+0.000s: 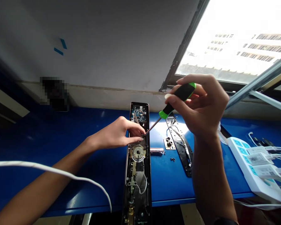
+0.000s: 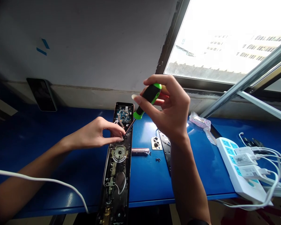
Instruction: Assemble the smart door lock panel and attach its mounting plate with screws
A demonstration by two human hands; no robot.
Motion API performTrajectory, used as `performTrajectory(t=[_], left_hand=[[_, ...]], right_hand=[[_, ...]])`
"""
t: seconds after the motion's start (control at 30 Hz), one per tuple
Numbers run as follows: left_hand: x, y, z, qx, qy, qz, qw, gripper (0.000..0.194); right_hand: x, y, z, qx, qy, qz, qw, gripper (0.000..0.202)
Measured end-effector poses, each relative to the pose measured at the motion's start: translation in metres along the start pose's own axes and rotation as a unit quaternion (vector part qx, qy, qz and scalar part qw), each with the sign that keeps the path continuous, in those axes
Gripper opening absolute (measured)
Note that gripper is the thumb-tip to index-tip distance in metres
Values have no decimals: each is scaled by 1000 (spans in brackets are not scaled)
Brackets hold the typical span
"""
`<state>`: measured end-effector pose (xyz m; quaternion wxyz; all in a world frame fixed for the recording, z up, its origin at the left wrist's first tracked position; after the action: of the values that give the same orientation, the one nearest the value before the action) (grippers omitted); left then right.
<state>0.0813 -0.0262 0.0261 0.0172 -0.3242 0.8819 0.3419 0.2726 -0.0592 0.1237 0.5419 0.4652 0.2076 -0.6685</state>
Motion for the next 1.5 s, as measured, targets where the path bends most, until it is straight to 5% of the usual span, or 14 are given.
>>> performTrajectory(t=[0.53,0.93,1.17,1.5], left_hand=[[-2,-1,-4,-12,-39,-29,999,31],[0,-7,-11,-39,-79,42,995,30],[1,-5,-9,-24,-64,28,997,47],[1,-10,-7,-44,-63,57,995,51]], right_hand=[[-3,6,-2,39,11,-25,999,27],[-2,2,1,8,-4,-18,1000,27],[-1,3,-2,-5,4,-12,1000,29],[2,-12,-3,-66,-28,120,990,46]])
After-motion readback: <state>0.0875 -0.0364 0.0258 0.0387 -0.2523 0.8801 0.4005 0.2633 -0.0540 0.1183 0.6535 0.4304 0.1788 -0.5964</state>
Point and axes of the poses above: each hand's wrist, its own x-axis away from the middle knuckle, its own y-axis out of the back of the hand, z = x × y, the point moved 6 cm from there along -x, towards the middle knuckle, and after that the axes turned 1 degree about -z, right-handed, at the moved point
